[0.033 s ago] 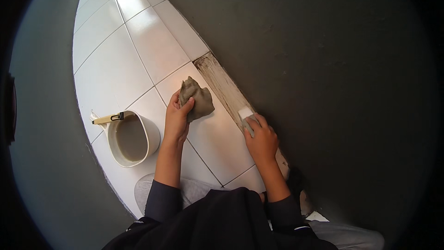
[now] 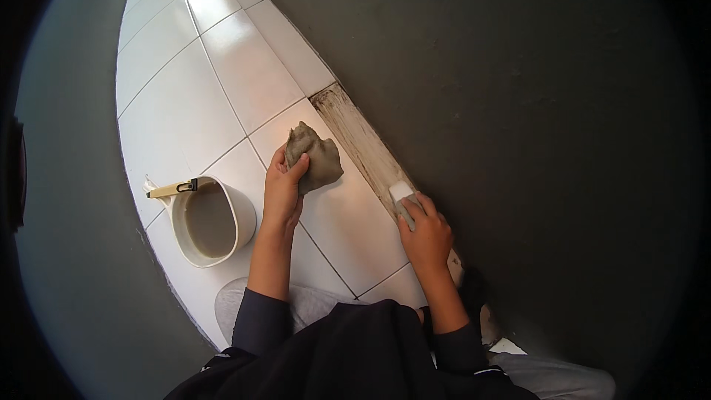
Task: The person uses a small tool to scrape grout from a gap between floor tiles, periodically cleaning the area with a cloth dipped in a bucket of water.
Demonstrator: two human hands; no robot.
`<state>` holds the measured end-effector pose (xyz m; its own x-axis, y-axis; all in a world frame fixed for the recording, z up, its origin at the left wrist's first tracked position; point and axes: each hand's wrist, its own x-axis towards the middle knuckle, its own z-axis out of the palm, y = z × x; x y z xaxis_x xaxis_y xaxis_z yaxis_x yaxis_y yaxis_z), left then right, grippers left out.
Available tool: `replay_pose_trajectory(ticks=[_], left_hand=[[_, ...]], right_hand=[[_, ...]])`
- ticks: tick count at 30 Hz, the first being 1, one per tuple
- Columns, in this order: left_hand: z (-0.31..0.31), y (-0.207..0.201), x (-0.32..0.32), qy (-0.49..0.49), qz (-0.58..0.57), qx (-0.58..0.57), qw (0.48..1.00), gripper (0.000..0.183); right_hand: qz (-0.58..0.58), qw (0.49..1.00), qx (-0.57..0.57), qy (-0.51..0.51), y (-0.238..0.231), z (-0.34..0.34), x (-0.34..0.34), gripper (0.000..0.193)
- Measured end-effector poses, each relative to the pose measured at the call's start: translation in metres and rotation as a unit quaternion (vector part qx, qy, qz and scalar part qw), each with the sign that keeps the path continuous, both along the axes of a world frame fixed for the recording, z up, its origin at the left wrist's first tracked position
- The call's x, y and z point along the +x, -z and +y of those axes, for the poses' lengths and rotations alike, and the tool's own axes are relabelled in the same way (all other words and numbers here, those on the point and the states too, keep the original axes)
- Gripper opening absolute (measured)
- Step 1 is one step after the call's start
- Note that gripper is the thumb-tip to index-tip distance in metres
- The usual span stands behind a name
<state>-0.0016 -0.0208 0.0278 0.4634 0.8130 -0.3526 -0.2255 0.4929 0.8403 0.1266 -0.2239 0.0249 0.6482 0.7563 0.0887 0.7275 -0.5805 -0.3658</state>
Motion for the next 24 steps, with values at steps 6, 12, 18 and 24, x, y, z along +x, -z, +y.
replay_pose_trajectory(ticks=[6,12,18,24], left_hand=[[-0.004,-0.012,0.003,-0.109,-0.079,-0.094,0.986,0.026],[-0.004,-0.013,0.007,-0.12,-0.069,-0.117,0.983,0.025],[0.005,-0.008,0.0,-0.111,-0.066,-0.112,0.985,0.03],[0.001,-0.008,-0.002,-0.09,-0.054,-0.116,0.988,0.035]], right_hand=[[-0.006,1.0,-0.005,0.003,0.0,0.039,0.004,0.028],[-0.021,0.999,0.007,-0.023,0.007,0.174,0.028,0.018],[0.009,0.999,-0.049,0.001,-0.004,0.164,0.022,0.023],[-0.02,0.999,-0.037,0.024,-0.009,0.03,0.005,0.028]])
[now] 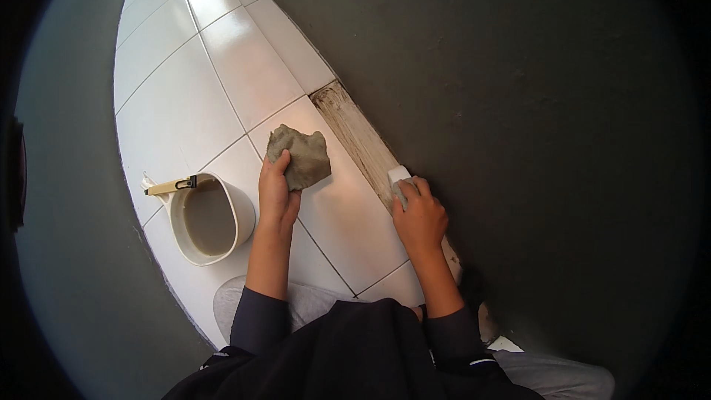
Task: The person uses a small tool to scrape grout from a gap between floor tiles, periodically cleaning the area with a cloth dipped in a bucket of water.
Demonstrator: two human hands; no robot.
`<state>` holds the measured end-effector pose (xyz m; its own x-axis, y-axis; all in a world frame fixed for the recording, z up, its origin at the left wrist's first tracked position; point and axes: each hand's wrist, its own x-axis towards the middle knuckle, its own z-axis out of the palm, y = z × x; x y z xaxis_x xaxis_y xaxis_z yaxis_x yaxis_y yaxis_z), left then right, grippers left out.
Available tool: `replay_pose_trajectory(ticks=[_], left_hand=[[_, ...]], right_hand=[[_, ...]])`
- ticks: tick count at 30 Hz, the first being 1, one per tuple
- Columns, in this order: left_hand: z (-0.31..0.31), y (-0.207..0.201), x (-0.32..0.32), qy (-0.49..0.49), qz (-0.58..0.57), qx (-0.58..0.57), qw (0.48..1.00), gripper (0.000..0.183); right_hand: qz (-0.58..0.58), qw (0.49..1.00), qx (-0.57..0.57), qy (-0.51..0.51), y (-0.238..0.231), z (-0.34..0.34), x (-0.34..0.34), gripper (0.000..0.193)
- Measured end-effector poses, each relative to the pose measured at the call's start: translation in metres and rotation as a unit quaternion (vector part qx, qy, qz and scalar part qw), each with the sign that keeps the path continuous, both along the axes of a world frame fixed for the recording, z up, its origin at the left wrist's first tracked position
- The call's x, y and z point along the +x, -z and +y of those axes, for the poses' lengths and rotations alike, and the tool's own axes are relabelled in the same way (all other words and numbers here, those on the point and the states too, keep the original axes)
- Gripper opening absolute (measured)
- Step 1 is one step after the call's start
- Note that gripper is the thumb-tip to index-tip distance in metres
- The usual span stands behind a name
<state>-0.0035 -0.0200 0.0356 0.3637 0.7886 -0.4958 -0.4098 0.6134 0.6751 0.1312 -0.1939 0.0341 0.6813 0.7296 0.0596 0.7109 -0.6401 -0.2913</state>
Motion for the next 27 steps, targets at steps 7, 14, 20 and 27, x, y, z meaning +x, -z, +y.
replay_pose_trajectory(ticks=[7,14,20,27], left_hand=[[-0.004,-0.007,0.003,0.014,-0.014,-0.007,1.0,0.04],[-0.004,-0.011,0.009,0.028,-0.009,-0.008,1.0,0.039],[0.005,-0.002,-0.007,0.023,-0.004,0.004,1.0,0.038],[-0.004,-0.009,0.005,0.046,-0.008,-0.005,0.999,0.04]], right_hand=[[-0.006,0.999,0.034,-0.029,0.011,0.054,0.003,0.023],[-0.016,0.999,0.003,-0.046,0.013,0.17,0.031,0.021],[0.019,0.998,-0.033,-0.04,0.006,0.093,0.012,0.021],[0.011,1.0,-0.005,0.014,-0.006,-0.032,-0.003,0.029]])
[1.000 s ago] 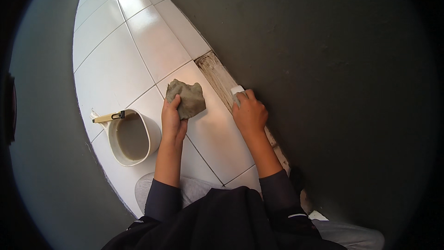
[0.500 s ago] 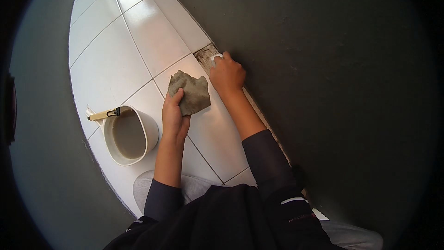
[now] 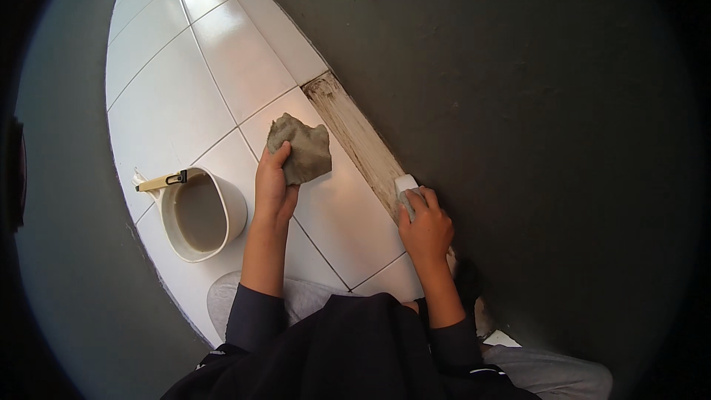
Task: The person uses a small tool to scrape grout from a gap between floor tiles, periodically cleaning the area with a cloth dipped in a bucket of water.
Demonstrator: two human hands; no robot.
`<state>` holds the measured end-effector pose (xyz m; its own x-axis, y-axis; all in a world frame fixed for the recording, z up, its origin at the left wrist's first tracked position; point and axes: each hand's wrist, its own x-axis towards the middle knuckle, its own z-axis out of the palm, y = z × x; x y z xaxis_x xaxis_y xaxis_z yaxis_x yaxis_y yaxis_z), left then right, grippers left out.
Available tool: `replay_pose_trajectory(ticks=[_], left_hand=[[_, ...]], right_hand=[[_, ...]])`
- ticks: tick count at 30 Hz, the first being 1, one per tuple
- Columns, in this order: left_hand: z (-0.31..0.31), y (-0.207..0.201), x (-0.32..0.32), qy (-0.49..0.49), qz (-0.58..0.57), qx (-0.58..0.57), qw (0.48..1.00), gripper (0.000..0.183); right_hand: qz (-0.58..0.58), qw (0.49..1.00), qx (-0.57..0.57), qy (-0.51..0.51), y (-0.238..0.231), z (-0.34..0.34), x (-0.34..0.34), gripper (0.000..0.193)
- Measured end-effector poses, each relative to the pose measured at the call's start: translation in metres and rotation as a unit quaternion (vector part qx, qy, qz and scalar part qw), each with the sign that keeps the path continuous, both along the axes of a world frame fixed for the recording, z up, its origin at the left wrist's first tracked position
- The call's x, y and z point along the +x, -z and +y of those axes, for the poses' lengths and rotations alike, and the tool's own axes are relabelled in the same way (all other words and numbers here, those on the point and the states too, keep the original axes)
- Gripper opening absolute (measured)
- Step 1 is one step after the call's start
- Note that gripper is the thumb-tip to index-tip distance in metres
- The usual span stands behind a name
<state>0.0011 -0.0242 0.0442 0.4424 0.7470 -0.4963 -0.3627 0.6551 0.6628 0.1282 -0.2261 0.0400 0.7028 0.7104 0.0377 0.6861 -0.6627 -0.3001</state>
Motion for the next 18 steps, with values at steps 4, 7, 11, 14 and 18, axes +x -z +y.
replay_pose_trajectory(ticks=[4,7,11,14,18], left_hand=[[-0.001,-0.002,0.0,0.004,-0.01,-0.005,1.0,0.04],[-0.002,-0.001,0.002,-0.002,-0.004,-0.005,1.0,0.04],[-0.001,-0.002,0.005,0.004,-0.011,-0.007,1.0,0.04],[0.003,-0.002,0.001,-0.001,-0.005,-0.003,1.0,0.04],[0.012,0.004,-0.015,-0.02,0.007,-0.008,1.0,0.04]], right_hand=[[-0.01,1.0,0.018,-0.021,0.007,0.062,-0.004,0.023],[-0.021,0.998,0.03,-0.051,0.018,0.136,0.013,0.017],[-0.016,0.998,-0.008,-0.053,0.013,0.211,0.034,0.023],[-0.017,0.998,-0.008,-0.061,0.013,0.208,0.035,0.023],[0.024,0.997,-0.02,-0.064,0.01,0.142,0.021,0.024]])
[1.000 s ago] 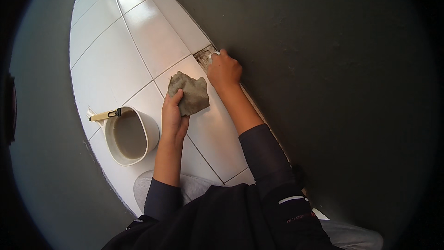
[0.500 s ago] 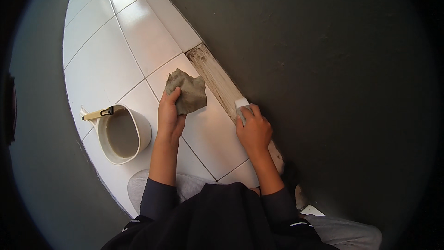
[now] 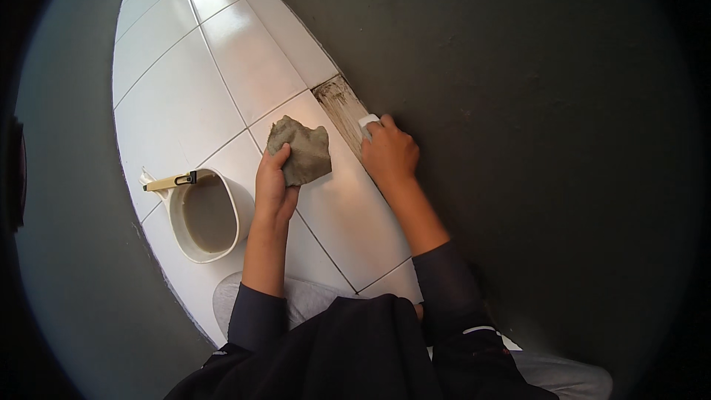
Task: The person uses a small tool to scrape grout from a gap between floor tiles, periodically cleaning the area with a cloth dipped in a bucket of water.
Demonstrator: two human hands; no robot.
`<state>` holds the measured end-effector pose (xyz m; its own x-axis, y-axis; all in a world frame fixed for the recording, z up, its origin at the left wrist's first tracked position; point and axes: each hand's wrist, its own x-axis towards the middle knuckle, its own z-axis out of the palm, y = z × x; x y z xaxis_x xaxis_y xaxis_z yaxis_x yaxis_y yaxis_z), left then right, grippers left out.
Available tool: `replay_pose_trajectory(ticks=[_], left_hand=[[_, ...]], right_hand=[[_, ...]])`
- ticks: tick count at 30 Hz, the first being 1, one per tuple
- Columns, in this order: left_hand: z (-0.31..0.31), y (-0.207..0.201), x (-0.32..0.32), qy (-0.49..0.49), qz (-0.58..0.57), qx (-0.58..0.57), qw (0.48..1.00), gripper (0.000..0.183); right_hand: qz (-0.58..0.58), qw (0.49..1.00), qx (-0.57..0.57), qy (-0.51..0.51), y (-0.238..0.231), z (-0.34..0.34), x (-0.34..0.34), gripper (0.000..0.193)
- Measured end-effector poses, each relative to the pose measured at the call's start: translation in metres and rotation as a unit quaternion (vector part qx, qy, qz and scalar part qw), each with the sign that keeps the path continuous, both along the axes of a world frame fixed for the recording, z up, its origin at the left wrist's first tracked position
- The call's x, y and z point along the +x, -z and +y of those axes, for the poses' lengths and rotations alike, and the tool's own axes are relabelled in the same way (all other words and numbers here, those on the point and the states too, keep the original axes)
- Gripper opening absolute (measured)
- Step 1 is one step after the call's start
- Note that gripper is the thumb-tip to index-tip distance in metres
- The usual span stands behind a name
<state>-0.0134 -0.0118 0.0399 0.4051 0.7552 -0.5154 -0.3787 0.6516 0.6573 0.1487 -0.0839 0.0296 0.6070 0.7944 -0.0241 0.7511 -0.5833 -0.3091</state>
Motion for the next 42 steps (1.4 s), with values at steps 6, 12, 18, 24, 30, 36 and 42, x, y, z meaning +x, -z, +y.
replay_pose_trajectory(ticks=[6,12,18,24,30,36,42], left_hand=[[-0.007,-0.006,0.007,0.008,-0.021,0.013,1.0,0.04],[-0.008,-0.007,0.009,0.005,-0.037,0.007,0.999,0.041],[-0.006,-0.005,0.008,-0.007,-0.025,0.008,1.0,0.041],[-0.007,-0.008,0.011,-0.001,-0.027,0.003,1.0,0.039],[0.0,-0.002,0.003,-0.019,-0.015,0.004,1.0,0.039],[-0.006,-0.008,0.009,-0.021,-0.017,0.003,1.0,0.039],[-0.006,-0.005,0.008,-0.023,-0.029,-0.004,0.999,0.04]], right_hand=[[-0.035,0.998,0.002,0.048,-0.007,-0.151,-0.019,0.025],[-0.04,0.998,0.053,0.011,0.001,-0.094,-0.018,0.023],[-0.051,0.993,0.088,-0.056,0.019,0.056,0.012,0.017],[-0.042,0.995,0.068,-0.061,0.015,0.081,0.027,0.018],[0.002,0.995,0.078,-0.056,0.015,-0.054,0.0,0.025],[-0.039,0.997,0.064,-0.028,0.008,-0.153,-0.02,0.025],[-0.056,0.99,0.111,-0.061,0.021,-0.031,-0.008,0.021]])
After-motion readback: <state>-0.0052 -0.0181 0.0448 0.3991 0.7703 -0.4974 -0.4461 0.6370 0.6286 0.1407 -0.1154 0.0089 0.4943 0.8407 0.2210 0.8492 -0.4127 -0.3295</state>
